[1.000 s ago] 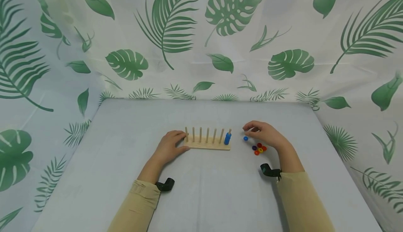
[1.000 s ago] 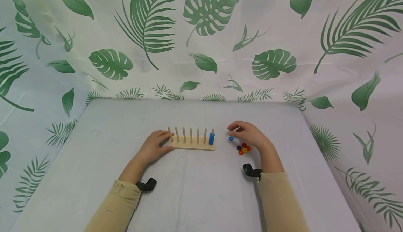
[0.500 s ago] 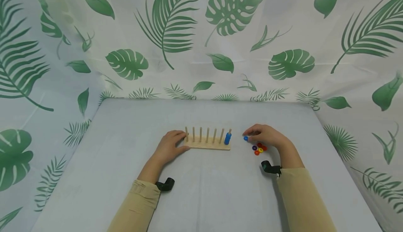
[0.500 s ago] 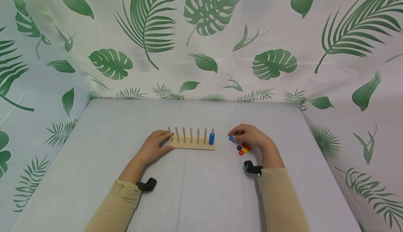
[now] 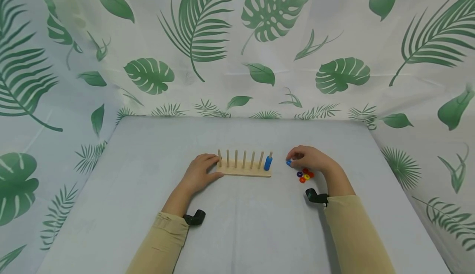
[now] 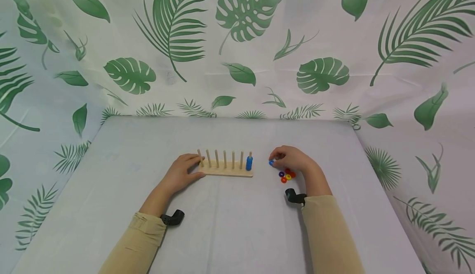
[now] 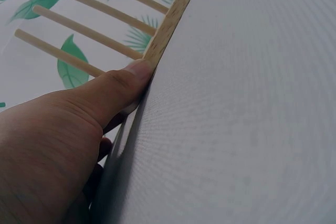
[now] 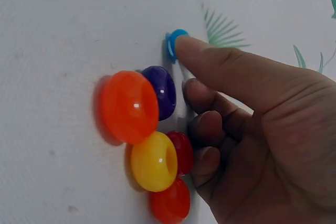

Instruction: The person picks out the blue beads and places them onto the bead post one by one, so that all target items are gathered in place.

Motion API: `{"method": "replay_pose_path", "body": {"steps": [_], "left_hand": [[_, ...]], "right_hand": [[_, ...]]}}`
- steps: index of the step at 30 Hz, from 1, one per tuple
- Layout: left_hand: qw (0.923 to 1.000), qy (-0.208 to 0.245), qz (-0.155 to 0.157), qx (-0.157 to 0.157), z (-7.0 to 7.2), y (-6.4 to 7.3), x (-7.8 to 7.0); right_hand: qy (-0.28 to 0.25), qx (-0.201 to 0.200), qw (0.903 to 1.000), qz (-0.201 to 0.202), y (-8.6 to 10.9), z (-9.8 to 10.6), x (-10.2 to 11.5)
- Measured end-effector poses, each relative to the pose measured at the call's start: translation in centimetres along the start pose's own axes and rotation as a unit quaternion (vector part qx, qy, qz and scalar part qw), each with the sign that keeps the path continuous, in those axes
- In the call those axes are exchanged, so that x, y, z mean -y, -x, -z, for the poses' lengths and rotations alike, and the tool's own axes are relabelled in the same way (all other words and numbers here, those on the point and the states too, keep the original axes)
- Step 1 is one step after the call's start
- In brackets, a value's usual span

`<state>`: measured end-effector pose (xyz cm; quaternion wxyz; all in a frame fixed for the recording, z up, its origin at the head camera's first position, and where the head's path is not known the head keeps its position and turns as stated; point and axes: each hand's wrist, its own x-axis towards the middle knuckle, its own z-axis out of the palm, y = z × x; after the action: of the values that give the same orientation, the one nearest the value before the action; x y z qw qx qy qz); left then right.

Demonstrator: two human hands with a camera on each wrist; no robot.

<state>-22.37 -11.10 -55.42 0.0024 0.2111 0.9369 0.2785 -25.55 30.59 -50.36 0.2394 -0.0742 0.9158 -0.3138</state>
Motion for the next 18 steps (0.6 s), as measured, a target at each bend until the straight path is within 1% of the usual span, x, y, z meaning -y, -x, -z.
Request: {"method": "replay_pose_path", "body": {"steps": [5,12,18], "left_hand": [[1.0000,0.000,-0.001,-0.002,-0.03,0.01,-0.03],[1.0000,-0.002,0.002,0.000,0.00,-0.01,-0.11],[1.0000,0.001,0.004,0.000,0.06,0.01,-0.19]], "right_hand": [[0.001,-0.007,0.9999,-0.009,0.01,-0.20,0.18],[0.004,-0.011,0.9999,-0.002,0.07,-0.34,0.14],[0.005,-0.021,0.9997,-0.007,-0.02,-0.52,-0.17]]}}
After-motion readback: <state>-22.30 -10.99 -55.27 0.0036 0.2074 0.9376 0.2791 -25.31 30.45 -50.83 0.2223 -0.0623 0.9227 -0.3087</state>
